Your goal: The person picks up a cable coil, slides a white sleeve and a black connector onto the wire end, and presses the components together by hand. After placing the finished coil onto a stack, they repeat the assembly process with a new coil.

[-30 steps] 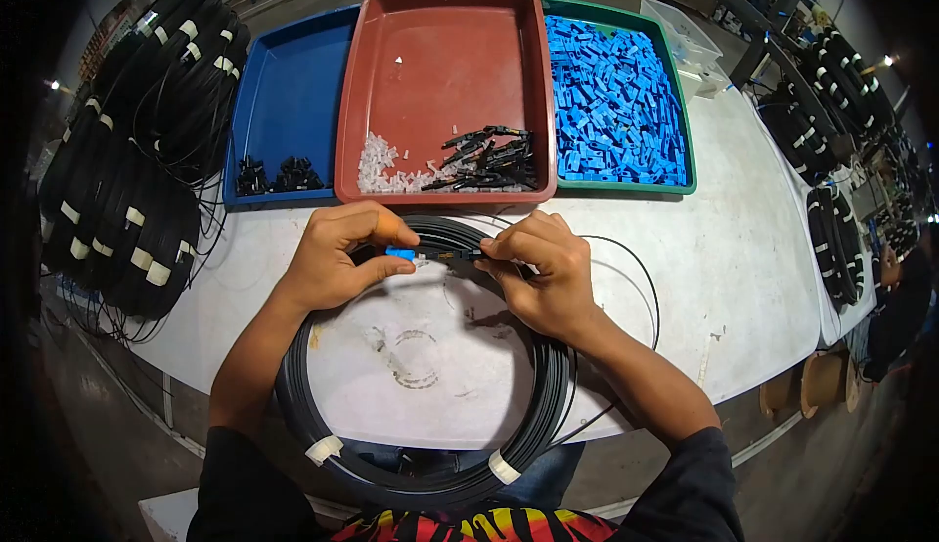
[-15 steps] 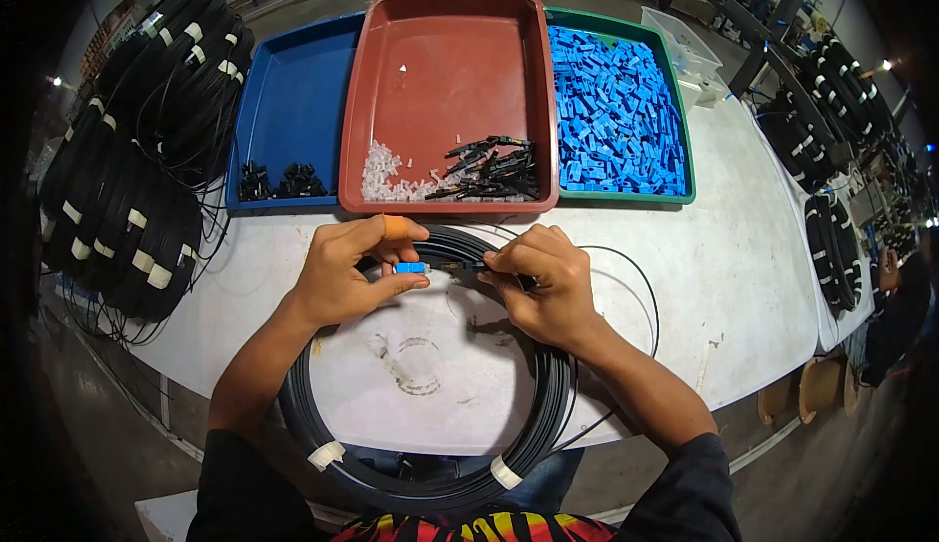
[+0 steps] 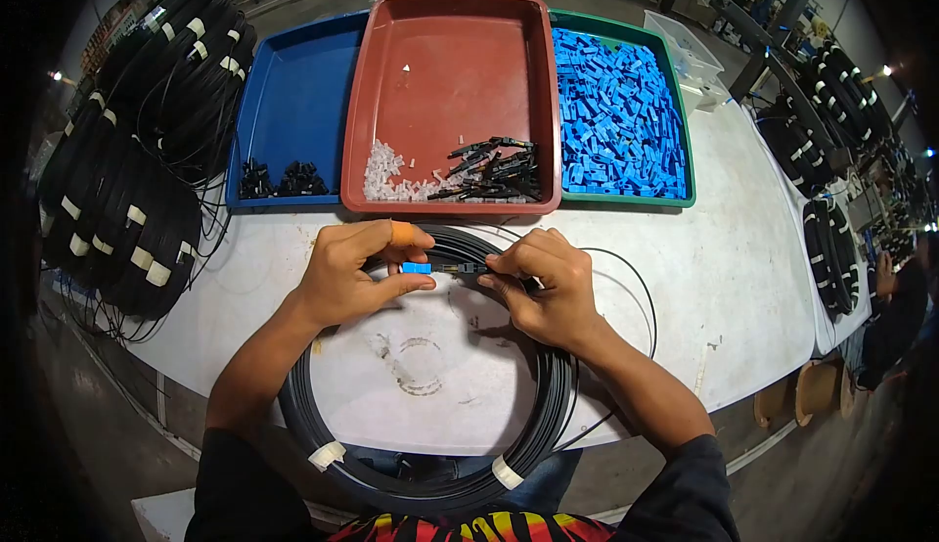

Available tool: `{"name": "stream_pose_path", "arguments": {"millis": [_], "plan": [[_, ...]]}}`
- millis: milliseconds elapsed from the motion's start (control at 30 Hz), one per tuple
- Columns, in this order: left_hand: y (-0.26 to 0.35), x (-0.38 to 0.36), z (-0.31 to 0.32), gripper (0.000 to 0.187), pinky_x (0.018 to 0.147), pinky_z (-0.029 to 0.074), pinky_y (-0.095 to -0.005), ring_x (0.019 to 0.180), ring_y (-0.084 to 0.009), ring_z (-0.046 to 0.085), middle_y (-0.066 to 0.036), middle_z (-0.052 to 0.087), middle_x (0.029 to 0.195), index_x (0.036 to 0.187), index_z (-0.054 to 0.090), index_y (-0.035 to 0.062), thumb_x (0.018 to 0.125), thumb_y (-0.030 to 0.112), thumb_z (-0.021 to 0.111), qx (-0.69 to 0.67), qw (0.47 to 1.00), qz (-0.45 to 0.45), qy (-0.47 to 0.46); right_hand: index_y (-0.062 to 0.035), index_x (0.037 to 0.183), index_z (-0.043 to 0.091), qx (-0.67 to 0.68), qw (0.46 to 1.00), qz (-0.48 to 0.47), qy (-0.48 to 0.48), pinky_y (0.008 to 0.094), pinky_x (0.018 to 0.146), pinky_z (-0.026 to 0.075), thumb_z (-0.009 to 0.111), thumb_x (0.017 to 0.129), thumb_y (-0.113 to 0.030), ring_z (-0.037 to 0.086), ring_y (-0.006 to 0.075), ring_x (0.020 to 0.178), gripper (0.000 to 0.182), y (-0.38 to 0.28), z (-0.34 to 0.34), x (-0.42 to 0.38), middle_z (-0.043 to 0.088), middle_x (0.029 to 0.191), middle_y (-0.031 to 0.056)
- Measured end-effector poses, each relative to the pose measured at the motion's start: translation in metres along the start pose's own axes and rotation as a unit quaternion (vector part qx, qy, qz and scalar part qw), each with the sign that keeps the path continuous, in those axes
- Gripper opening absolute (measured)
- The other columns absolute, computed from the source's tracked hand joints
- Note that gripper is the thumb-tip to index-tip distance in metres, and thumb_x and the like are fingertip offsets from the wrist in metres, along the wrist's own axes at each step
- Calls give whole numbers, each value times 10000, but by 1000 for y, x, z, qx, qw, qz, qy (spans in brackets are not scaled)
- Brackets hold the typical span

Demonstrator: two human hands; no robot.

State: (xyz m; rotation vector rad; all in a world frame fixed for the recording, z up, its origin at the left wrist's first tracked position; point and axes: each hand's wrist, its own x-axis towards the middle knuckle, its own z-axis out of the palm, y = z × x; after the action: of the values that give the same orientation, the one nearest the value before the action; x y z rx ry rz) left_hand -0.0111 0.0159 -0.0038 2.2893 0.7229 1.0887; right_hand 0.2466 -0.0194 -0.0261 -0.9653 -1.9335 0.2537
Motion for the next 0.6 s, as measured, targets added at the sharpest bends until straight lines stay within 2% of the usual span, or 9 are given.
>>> {"name": "stream_pose_path", "arguments": {"millis": [133,267,333,367,433,600], "plan": [[1,1,1,391,669,588,-261,774,-152,742,-95,763,893,1044,732,1,726,132,918,2,1000,3,7,-15,806,702,16,1000,8,-11,306,592,460,867,673,47,617,174,642,221,0,0,-1,690,739,80],[7,5,3,356,670,585,-289,772,-171,730,-74,760,914,1040,731,29,749,155,891,11,1000,18,5,-15,817,698,23,1000,-3,0,309,576,465,869,664,47,626,189,647,238,1,1,-1,697,770,92],[7,6,7,332,673,572,-307,753,-193,724,-72,755,879,1009,738,44,740,162,892,25,999,43,21,-17,829,695,-4,996,-86,1,317,576,477,865,656,48,636,207,653,251,-2,-1,3,694,776,101],[6,7,8,332,673,572,-307,753,-193,724,-72,755,879,1009,738,44,740,162,892,25,999,44,21,-17,829,695,-5,996,-86,1,317,576,477,865,656,48,636,207,653,251,-1,-1,3,694,776,101],[5,7,9,385,662,559,-287,729,-184,733,-101,766,872,965,752,18,671,175,945,48,996,71,27,-42,855,697,-12,996,-83,4,353,599,468,835,670,24,614,231,652,239,0,0,1,665,762,67],[10,9,2,400,733,556,-326,786,-204,734,-91,776,896,999,764,23,658,143,935,55,994,99,4,-34,864,697,-1,999,-35,11,352,619,483,832,685,24,623,241,670,232,-1,3,-1,672,780,73]]}}
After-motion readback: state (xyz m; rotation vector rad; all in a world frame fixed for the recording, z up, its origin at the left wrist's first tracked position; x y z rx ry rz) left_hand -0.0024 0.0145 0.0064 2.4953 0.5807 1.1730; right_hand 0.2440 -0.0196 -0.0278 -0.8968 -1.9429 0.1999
